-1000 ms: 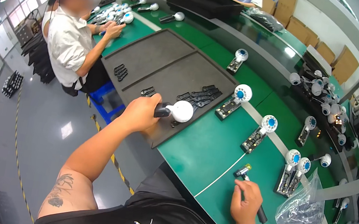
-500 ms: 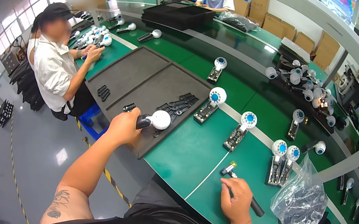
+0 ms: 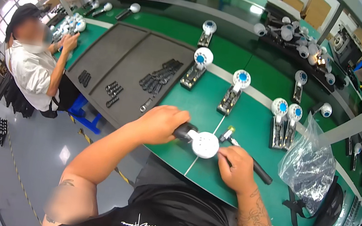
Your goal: Manually assemble white plastic electronic components and circuit boards using a small hammer.
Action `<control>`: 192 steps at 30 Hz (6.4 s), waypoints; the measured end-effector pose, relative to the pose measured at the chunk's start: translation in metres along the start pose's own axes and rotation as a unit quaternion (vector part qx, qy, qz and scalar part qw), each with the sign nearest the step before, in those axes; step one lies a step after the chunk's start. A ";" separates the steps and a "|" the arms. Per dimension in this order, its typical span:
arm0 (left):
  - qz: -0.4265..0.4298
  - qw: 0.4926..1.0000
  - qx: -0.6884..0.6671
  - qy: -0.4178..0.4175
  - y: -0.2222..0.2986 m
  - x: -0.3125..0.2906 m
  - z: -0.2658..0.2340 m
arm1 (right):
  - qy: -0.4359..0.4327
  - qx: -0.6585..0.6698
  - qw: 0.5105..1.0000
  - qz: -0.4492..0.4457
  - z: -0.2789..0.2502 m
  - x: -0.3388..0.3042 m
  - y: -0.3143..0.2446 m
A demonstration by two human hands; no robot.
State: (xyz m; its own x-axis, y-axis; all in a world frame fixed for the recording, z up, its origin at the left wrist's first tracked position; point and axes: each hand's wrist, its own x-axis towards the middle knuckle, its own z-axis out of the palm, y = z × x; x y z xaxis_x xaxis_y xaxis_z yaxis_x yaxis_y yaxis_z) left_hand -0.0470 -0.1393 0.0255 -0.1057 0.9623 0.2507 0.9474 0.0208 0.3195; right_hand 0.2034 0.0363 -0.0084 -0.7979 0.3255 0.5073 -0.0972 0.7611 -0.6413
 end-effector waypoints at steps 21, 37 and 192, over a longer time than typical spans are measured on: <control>-0.331 0.772 -0.487 0.238 0.002 -0.012 0.019 | -0.151 -0.279 0.942 0.115 0.062 0.037 -0.019; -0.173 0.823 -0.540 0.009 0.069 0.082 0.032 | 0.081 0.183 0.952 0.232 -0.022 0.006 -0.024; -0.095 0.483 -0.866 -0.091 0.032 0.088 0.090 | 0.280 -0.096 0.952 0.077 -0.072 0.080 -0.028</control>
State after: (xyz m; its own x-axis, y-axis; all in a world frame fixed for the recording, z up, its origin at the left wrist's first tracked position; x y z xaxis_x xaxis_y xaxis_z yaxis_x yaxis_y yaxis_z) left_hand 0.0012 -0.0296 -0.0248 0.0357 0.9988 0.0327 -0.7632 0.0061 0.6461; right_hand 0.1850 0.0816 0.0919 -0.3466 0.6484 0.6778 0.1487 0.7515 -0.6428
